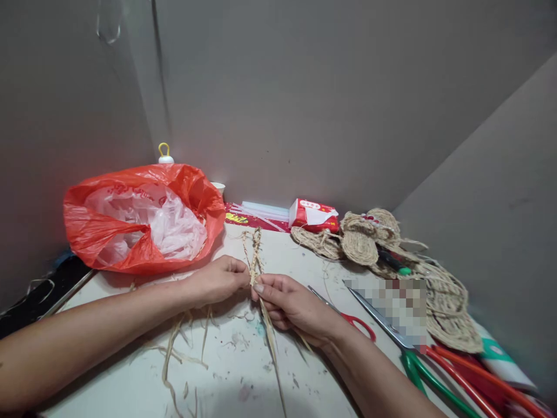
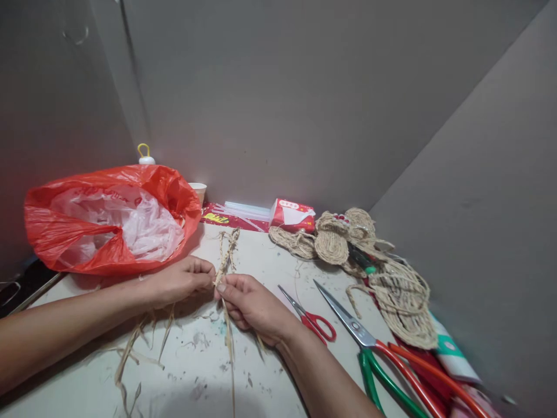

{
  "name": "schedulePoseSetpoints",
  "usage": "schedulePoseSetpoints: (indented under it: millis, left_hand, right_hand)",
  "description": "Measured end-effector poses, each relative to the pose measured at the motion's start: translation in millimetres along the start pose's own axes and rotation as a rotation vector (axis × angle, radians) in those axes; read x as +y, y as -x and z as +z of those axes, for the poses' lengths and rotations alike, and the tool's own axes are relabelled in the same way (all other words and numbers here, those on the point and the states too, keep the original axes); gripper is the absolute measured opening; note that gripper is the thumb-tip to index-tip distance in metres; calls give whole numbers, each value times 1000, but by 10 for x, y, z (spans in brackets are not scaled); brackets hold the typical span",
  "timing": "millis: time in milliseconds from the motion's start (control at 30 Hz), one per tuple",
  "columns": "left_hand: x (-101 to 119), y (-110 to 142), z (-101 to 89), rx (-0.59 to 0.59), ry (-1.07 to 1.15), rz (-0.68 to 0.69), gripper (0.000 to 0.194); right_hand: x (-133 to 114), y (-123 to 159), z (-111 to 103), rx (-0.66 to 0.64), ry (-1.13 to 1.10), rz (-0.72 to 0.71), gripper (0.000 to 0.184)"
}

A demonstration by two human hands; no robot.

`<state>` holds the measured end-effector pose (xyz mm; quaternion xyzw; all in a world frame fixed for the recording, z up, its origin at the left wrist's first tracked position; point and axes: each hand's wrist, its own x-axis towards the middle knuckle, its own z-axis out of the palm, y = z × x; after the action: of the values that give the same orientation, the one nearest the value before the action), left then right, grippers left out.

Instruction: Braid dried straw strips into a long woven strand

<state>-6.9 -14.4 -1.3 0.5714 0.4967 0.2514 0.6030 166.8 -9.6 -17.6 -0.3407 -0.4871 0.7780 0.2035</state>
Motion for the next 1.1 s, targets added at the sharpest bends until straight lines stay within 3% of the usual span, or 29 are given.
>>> schedulePoseSetpoints:
  millis: [300, 467, 633, 900, 1100]
  left_hand:
    - [-34, -30, -93, -131, 154, -8, 21]
    - [-92, -30, -96, -61, 93, -26, 25]
    - [-94, -40, -126, -75, 122, -47, 21]
    - [-54, -19, -104, 15, 174, -82, 16]
    - [-52, -27, -141, -2, 239, -110, 20]
  right_hand:
    - [9, -9, -24, 77, 234, -51, 28]
    - [27, -2, -5, 102, 322, -83, 25]
    - [40, 1, 16, 109, 306, -115, 25]
    - [1, 5, 4, 132, 253, -59, 30]
    - [-19, 38, -46, 186, 248, -53, 34]
